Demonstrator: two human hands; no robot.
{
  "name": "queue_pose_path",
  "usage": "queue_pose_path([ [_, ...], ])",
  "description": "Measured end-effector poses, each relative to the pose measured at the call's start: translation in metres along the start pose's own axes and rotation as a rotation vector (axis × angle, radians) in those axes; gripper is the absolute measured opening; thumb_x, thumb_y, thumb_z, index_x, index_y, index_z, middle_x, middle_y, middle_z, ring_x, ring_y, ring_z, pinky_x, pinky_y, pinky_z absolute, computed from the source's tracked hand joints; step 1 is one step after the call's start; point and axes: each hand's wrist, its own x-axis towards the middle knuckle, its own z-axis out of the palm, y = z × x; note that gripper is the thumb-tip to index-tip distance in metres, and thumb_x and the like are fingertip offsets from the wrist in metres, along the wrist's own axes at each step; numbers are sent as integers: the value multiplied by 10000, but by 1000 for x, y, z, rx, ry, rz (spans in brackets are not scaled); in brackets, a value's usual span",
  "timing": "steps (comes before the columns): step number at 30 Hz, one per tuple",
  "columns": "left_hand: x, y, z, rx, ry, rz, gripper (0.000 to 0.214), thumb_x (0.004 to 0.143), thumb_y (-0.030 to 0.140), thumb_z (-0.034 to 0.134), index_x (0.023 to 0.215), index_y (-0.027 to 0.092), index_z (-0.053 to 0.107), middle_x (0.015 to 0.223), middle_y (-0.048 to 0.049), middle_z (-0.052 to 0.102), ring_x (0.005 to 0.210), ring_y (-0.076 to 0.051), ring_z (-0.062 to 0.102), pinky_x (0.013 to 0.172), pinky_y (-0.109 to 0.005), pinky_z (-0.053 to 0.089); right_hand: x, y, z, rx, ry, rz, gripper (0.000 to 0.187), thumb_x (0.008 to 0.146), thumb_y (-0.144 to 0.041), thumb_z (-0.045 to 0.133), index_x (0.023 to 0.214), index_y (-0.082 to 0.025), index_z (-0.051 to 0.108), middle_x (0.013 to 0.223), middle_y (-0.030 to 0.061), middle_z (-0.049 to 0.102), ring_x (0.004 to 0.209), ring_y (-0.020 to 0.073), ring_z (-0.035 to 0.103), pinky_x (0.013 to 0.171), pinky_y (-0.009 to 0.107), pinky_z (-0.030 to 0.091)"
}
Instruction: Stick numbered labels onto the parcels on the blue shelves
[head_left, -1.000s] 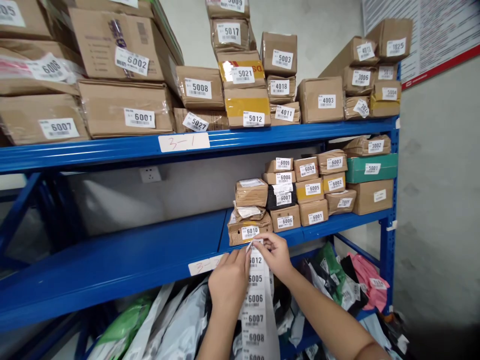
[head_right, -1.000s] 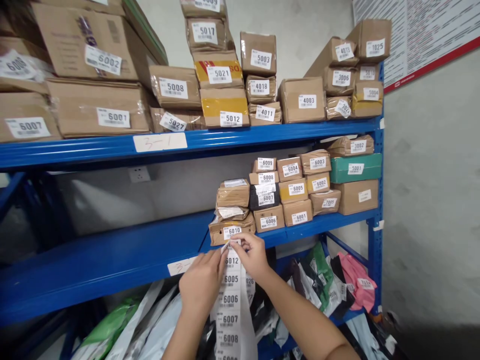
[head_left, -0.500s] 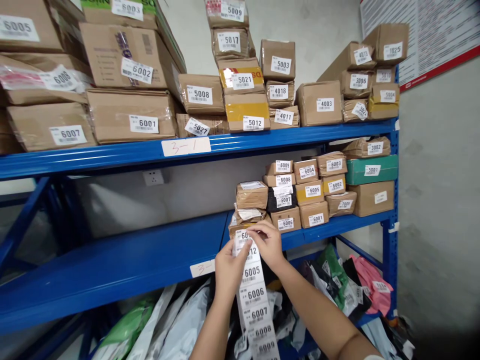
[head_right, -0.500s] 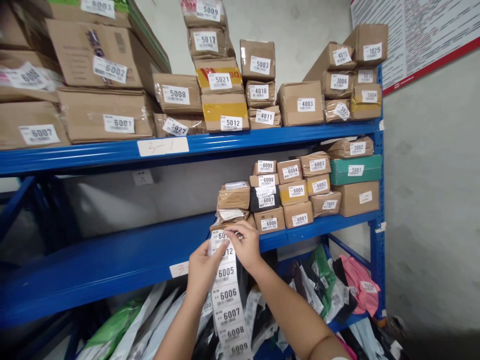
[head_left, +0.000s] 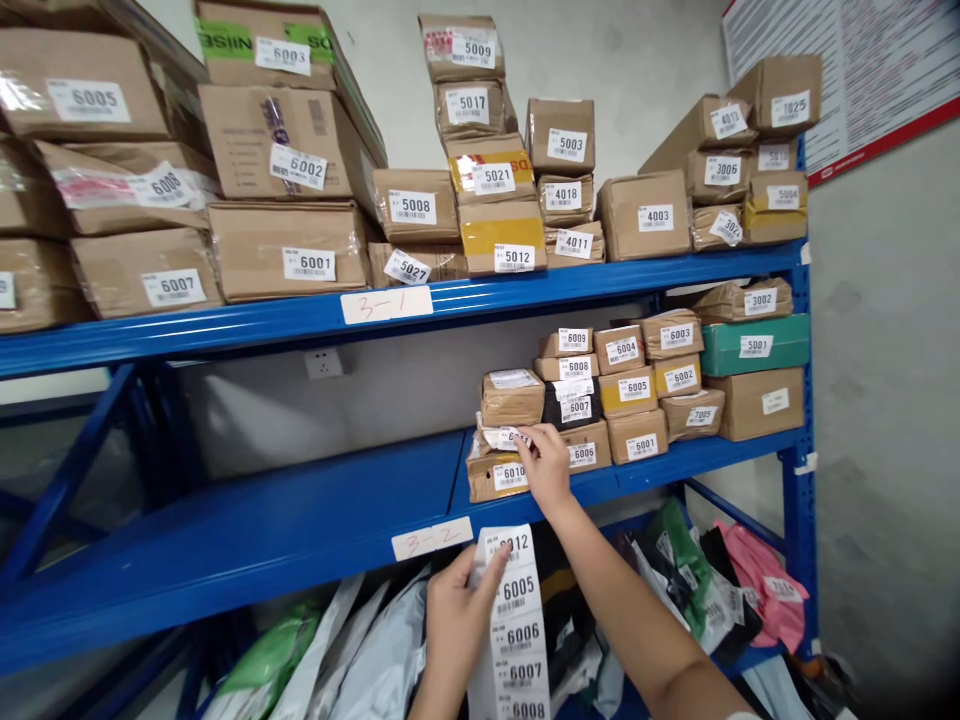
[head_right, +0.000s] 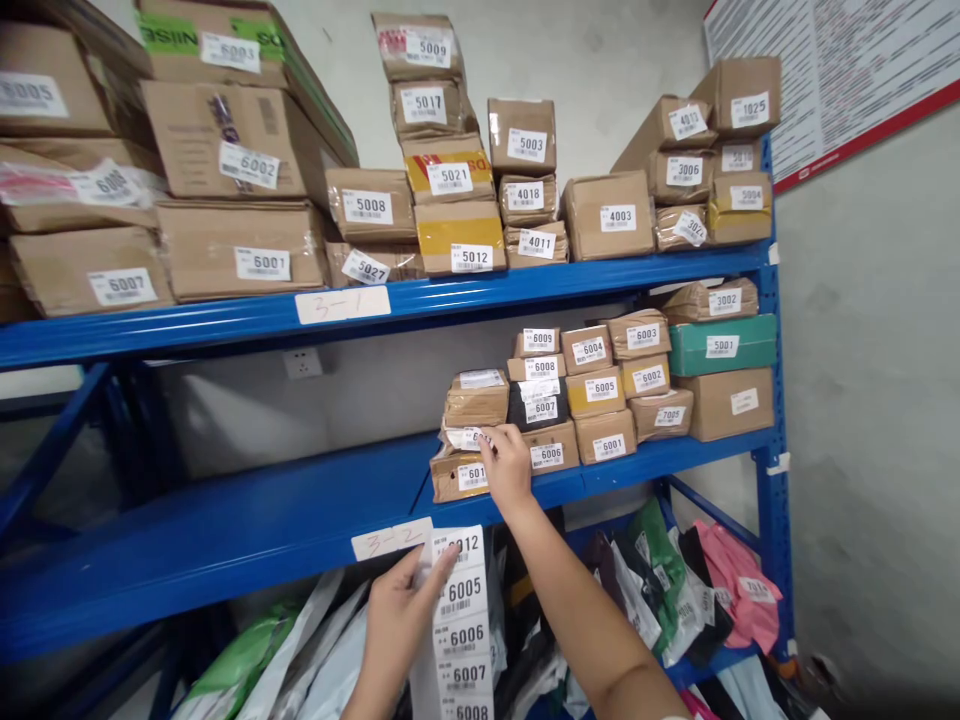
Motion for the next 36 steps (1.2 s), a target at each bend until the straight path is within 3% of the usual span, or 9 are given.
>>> queue_pose_path([
  [6, -1, -5, -3, -58, 20, 6, 382, 761, 504, 633, 939, 180, 724, 967, -34, 743, 901, -252, 661, 796, -297, 500, -7, 0, 4, -60, 76, 4, 324, 868, -303, 587, 1169, -183, 601, 1040, 104, 535, 695, 131, 548, 680, 288, 511],
  [9, -1, -7, -3, -90, 45, -22, 394, 751, 508, 644, 932, 166, 719, 973, -47, 740, 907, -254, 657, 786, -291, 503, -7, 0, 4, -171, 139, -45, 241, 845, -312, 618, 1032, -167, 658, 1030, 123, 536, 858, 192, 562, 765, 335, 502],
  [12, -1, -4, -4, -92, 55, -16, 387, 749, 508, 645, 892, 155, 711, 917, -48, 740, 855, -232, 648, 755, -271, 493, -5, 2, 2, -233, 42, -180, 141, 872, -238, 573, 938, -198, 691, 921, 84, 634, 898, 212, 557, 818, 372, 464],
  [15, -1, 0, -5, -80, 83, 25, 357, 779, 497, 616, 854, 155, 689, 789, -22, 713, 745, -181, 610, 697, -240, 467, -6, -1, -6, -229, -43, -197, 208, 875, -212, 557, 1048, -208, 674, 965, 78, 681, 927, 232, 555, 840, 415, 443],
  [19, 5, 2, -5, -33, 87, 116, 359, 839, 482, 532, 690, 163, 598, 607, 11, 573, 615, -136, 511, 589, -214, 403, -18, -26, -31, 69, -127, -72, 245, 874, -229, 561, 1096, -204, 662, 1049, 97, 666, 997, 228, 570, 879, 403, 465],
  [22, 14, 5, -3, -38, 83, 219, 363, 866, 456, 491, 685, 163, 605, 743, -27, 607, 712, -156, 541, 667, -230, 425, -30, -48, -50, 437, -407, 83, 243, 863, -273, 592, 1090, -236, 671, 1053, 80, 668, 946, 196, 624, 766, 311, 523],
  [24, 20, 9, 1, -72, 71, 229, 355, 869, 453, 487, 764, 160, 658, 881, -55, 648, 809, -177, 567, 742, -243, 439, -34, -57, -59, 610, -470, 196, 199, 872, -306, 583, 1024, -248, 699, 970, 63, 677, 880, 178, 645, 709, 278, 530],
  [29, 28, 22, 13, -158, 61, 106, 397, 810, 520, 550, 946, 169, 677, 914, -44, 693, 884, -202, 601, 771, -245, 461, -32, -54, -70, 633, -383, 300, 163, 776, -295, 700, 920, -220, 715, 910, 57, 674, 840, 172, 642, 671, 250, 520],
  [36, 45, 37, 26, 24, 189, 195, 408, 828, 565, 478, 668, 190, 492, 574, 32, 506, 566, -128, 467, 540, -210, 374, -18, -45, -64, 656, -286, 507, 236, 686, -325, 771, 850, -176, 688, 772, 49, 697, 648, 146, 627, 603, 255, 514],
])
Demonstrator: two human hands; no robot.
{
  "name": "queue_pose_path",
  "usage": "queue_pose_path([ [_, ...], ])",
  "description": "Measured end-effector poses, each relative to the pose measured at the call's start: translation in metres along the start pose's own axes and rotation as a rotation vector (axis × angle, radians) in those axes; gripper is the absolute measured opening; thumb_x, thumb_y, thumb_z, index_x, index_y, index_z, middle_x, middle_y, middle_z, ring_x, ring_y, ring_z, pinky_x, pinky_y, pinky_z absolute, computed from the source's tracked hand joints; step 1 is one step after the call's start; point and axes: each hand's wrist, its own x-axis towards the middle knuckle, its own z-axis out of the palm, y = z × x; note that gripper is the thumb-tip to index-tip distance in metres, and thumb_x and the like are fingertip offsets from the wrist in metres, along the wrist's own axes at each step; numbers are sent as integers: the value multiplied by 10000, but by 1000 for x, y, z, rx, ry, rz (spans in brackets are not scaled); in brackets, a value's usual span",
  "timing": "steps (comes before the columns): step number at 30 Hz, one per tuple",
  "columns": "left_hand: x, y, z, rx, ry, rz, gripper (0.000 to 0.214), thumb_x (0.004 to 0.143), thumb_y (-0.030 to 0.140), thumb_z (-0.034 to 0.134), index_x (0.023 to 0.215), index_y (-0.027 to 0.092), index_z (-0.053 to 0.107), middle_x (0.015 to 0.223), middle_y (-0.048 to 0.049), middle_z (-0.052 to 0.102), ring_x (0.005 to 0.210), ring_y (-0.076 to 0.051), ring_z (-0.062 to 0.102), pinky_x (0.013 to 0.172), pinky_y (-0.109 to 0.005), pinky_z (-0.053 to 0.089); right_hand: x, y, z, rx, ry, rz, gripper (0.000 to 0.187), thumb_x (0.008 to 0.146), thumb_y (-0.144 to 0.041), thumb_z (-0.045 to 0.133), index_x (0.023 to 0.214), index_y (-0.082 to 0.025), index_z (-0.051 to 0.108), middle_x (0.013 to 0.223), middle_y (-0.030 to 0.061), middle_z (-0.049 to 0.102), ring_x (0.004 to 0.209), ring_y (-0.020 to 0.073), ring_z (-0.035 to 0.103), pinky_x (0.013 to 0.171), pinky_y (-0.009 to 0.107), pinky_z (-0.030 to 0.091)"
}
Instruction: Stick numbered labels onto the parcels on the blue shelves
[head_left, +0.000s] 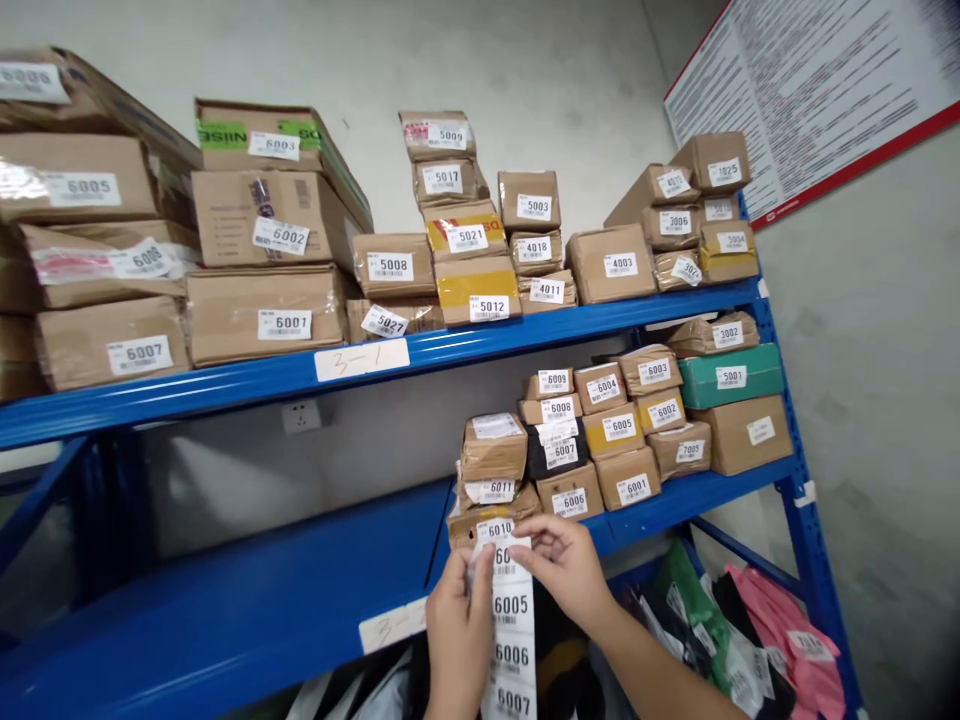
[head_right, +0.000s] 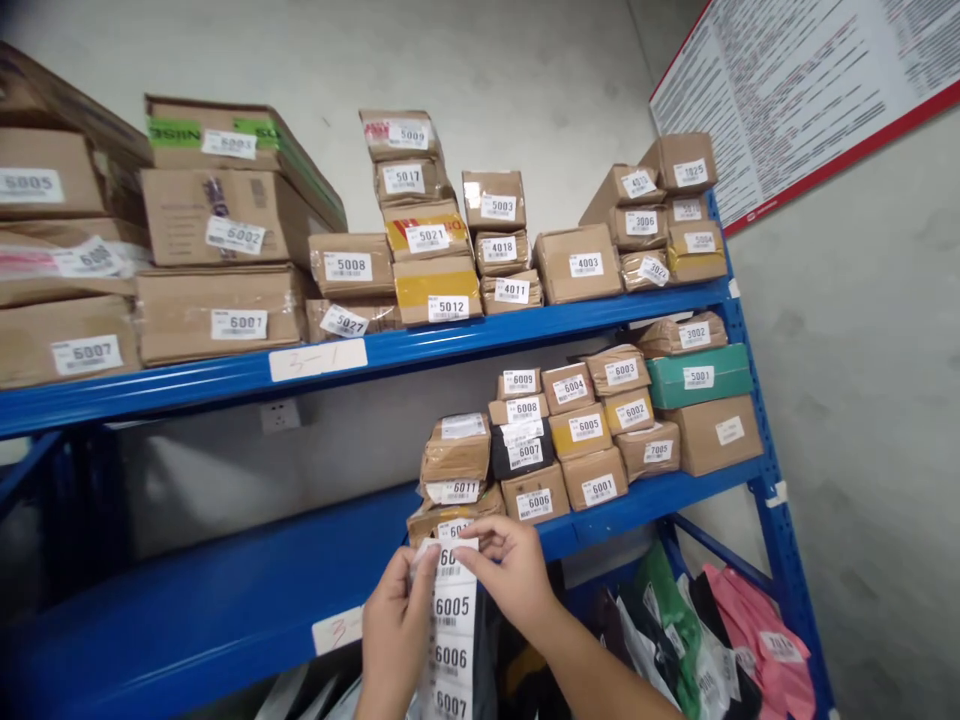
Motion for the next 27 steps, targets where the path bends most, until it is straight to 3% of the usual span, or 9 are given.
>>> queue_pose_path([
  [5, 19, 3, 10, 45, 107, 22, 443, 830, 552, 471, 588, 204, 342, 524, 54, 361, 526, -106, 373, 506, -198, 322, 17, -1, 8, 50, 83, -91, 154, 730, -322, 730, 756, -187, 661, 767, 35, 651, 703, 158, 632, 622, 255, 514],
  [9, 33, -7, 12, 6, 109, -62, 501, 774, 581, 527, 564, 213, 261, 542, 51, 274, 534, -100, 314, 487, -198, 295, 43, -5, 4, -146, 86, -244, 66, 783, -258, 675, 751, -200, 686, 762, 27, 614, 690, 149, 605, 576, 241, 480],
  [13, 38, -27, 7, 45, -20, 38, 504, 748, 520, 577, 532, 206, 248, 544, 47, 240, 529, -93, 296, 505, -202, 296, 83, -11, -8, -207, 152, -359, 79, 836, -239, 611, 799, -202, 670, 811, 33, 624, 752, 154, 611, 585, 231, 480],
  [17, 37, -42, 3, 122, -135, 161, 499, 773, 468, 570, 501, 191, 257, 505, 49, 248, 493, -81, 298, 493, -198, 291, 111, -14, -12, -457, 42, -440, 123, 866, -187, 557, 873, -206, 679, 844, 31, 655, 758, 153, 614, 635, 248, 478],
  [21, 34, -42, 0, 177, -149, 247, 479, 807, 425, 559, 487, 175, 304, 486, 50, 289, 474, -71, 326, 481, -182, 299, 114, -12, -8, -699, 43, -561, 206, 876, -122, 498, 948, -195, 677, 890, 58, 654, 843, 183, 612, 772, 309, 494],
  [27, 26, -37, -4, 187, -114, 361, 474, 814, 373, 572, 463, 162, 335, 458, 56, 302, 438, -58, 328, 451, -167, 290, 107, -9, -6, -854, 88, -619, 205, 877, -138, 500, 968, -187, 677, 959, 83, 601, 813, 177, 595, 760, 308, 507],
])
